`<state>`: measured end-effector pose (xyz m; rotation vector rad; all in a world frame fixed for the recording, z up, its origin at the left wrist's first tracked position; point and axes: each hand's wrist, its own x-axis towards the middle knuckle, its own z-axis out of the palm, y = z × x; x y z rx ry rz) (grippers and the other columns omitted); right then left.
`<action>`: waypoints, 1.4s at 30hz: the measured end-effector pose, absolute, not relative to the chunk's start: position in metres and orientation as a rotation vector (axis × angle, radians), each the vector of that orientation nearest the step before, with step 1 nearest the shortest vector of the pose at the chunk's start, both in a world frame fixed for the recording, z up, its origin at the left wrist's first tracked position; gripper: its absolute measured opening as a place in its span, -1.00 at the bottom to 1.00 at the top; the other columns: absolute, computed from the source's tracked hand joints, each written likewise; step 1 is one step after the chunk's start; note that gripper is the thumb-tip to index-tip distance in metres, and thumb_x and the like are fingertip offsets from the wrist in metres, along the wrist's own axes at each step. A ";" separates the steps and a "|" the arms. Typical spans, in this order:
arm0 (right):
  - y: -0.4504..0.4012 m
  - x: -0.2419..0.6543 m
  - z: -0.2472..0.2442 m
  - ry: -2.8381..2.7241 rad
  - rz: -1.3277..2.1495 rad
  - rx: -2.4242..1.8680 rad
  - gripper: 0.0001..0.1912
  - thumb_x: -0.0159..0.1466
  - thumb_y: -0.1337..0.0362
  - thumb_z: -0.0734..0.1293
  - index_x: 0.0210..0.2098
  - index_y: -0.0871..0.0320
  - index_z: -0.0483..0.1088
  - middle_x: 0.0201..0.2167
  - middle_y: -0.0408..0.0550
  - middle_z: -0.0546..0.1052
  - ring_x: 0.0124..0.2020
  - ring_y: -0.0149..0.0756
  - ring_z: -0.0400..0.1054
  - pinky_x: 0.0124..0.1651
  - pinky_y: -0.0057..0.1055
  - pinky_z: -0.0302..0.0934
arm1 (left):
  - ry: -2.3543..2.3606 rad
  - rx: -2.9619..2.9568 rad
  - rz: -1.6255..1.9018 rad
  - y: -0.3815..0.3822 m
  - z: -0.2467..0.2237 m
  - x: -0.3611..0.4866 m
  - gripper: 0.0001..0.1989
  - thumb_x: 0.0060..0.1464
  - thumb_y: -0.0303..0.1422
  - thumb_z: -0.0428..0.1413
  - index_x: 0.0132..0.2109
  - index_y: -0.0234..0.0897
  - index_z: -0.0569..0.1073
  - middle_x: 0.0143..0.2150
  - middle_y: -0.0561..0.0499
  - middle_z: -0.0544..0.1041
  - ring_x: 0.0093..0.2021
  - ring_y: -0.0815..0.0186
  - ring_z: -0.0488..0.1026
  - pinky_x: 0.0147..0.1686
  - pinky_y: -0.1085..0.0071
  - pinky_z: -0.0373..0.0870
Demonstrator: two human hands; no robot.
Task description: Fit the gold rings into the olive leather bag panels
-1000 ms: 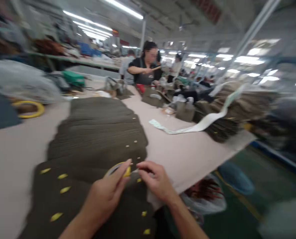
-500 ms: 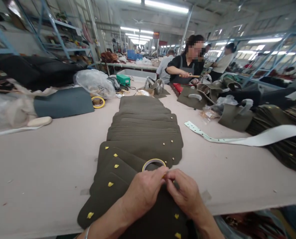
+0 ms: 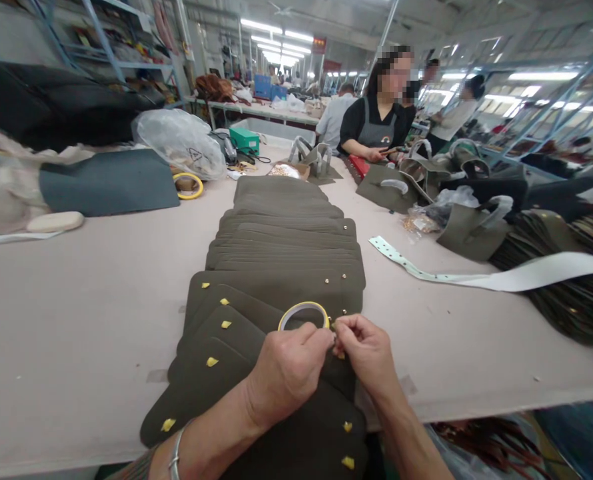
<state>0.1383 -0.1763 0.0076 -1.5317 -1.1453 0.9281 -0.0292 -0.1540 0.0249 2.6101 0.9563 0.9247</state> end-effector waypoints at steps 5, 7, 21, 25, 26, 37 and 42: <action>-0.161 0.162 -0.002 -1.269 0.982 -1.647 -0.70 0.18 0.06 0.33 -0.36 0.21 0.47 -0.60 -0.15 0.46 -0.62 -0.40 0.32 -0.54 -0.48 0.24 | 1.094 2.735 0.722 -0.145 0.014 -0.031 -0.81 0.29 -0.42 -0.10 -0.27 -0.26 0.37 -0.34 0.01 0.43 -0.30 0.28 0.36 -0.29 0.36 0.33; -0.159 0.164 0.000 -1.385 0.904 -1.674 -0.71 0.21 0.09 0.31 -0.35 0.20 0.50 -0.56 -0.12 0.50 -0.57 -0.37 0.35 -0.51 -0.47 0.23 | 1.136 2.795 0.565 -0.140 0.011 -0.030 -0.85 0.26 -0.43 -0.05 -0.27 -0.26 0.37 -0.31 0.00 0.44 -0.26 0.23 0.35 -0.29 0.31 0.34; -0.150 0.147 -0.006 -1.830 0.274 -1.794 -0.83 0.26 0.30 0.25 -0.16 0.15 0.36 -0.48 -0.12 0.52 -0.43 -0.28 0.44 -0.34 -0.40 0.25 | 1.123 2.828 0.497 -0.137 0.001 -0.031 -0.87 0.26 -0.42 -0.05 -0.25 -0.25 0.37 -0.31 0.00 0.39 -0.26 0.21 0.29 -0.30 0.27 0.27; -0.161 0.151 -0.004 -1.815 0.265 -1.744 -0.87 0.29 0.26 0.24 -0.35 0.13 0.39 -0.41 -0.06 0.52 -0.39 -0.29 0.43 -0.32 -0.40 0.26 | 1.129 2.806 0.488 -0.136 0.002 -0.031 -0.89 0.24 -0.42 -0.03 -0.25 -0.25 0.36 -0.29 0.00 0.39 -0.25 0.19 0.28 -0.28 0.25 0.28; -0.164 0.152 -0.004 -1.842 0.260 -1.717 -0.85 0.30 0.27 0.23 -0.35 0.13 0.41 -0.39 -0.05 0.53 -0.36 -0.28 0.43 -0.29 -0.40 0.27 | 1.131 2.802 0.490 -0.136 0.002 -0.030 -0.89 0.24 -0.42 -0.03 -0.25 -0.25 0.36 -0.29 0.00 0.39 -0.25 0.19 0.28 -0.27 0.25 0.28; -0.149 0.140 -0.008 -1.951 0.077 -1.834 -0.82 0.29 0.27 0.23 -0.36 0.11 0.45 -0.45 -0.10 0.52 -0.42 -0.34 0.41 -0.32 -0.46 0.18 | 1.138 2.791 0.480 -0.131 0.008 -0.032 -0.88 0.21 -0.49 -0.05 -0.25 -0.26 0.36 -0.33 0.00 0.37 -0.30 0.21 0.29 -0.28 0.26 0.28; -0.145 0.138 0.000 -1.993 0.163 -1.847 -0.84 0.25 0.33 0.23 -0.35 0.10 0.46 -0.44 -0.11 0.53 -0.41 -0.36 0.41 -0.32 -0.48 0.15 | 1.119 2.753 0.560 -0.130 0.010 -0.036 -0.86 0.25 -0.47 -0.09 -0.24 -0.26 0.34 -0.32 0.01 0.37 -0.30 0.25 0.30 -0.33 0.36 0.30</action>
